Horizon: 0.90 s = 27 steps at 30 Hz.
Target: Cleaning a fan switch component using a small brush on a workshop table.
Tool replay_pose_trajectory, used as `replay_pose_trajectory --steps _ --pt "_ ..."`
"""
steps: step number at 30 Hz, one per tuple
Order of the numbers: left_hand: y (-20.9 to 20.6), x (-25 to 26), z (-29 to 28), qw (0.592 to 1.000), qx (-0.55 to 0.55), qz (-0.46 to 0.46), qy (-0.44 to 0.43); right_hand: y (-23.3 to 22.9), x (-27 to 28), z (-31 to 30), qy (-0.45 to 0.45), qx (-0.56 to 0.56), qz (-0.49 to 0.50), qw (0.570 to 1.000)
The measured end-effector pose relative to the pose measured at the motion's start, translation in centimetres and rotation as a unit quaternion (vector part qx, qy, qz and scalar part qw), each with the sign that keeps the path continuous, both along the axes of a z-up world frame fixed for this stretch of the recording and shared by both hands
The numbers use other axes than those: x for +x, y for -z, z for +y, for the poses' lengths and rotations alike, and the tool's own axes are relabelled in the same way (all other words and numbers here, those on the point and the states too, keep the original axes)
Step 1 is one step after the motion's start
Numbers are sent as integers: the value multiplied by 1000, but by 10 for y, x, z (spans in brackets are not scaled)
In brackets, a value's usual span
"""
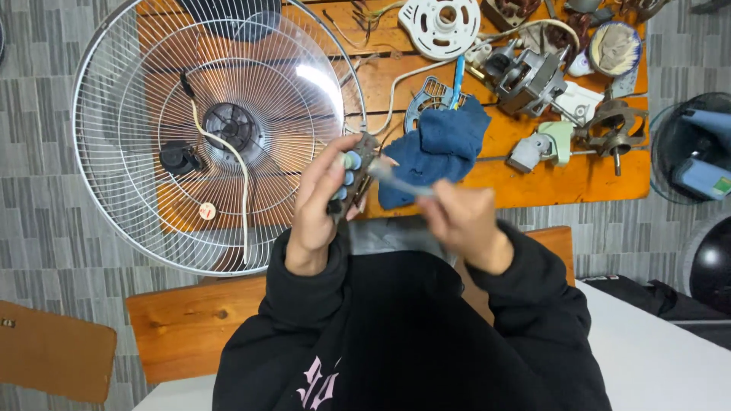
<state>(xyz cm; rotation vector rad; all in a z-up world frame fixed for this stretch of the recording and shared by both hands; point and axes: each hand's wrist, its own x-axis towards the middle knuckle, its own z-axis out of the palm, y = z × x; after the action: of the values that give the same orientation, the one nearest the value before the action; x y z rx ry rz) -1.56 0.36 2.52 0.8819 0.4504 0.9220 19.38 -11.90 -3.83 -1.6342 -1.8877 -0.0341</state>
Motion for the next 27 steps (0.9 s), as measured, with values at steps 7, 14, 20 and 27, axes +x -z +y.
replay_pose_trajectory --steps 7,14,20,27 --pt "18 -4 -1 1000 -8 -2 9 -6 -6 -1 -8 11 14 1000" --pt "6 -5 0 999 0 33 4 -5 0 4 -17 23 -43 999" --pt "4 -2 4 998 37 58 1 -12 -3 11 -24 32 -36 999" --pt "-17 -6 -1 997 18 68 1 -22 -15 15 -56 38 -35 997"
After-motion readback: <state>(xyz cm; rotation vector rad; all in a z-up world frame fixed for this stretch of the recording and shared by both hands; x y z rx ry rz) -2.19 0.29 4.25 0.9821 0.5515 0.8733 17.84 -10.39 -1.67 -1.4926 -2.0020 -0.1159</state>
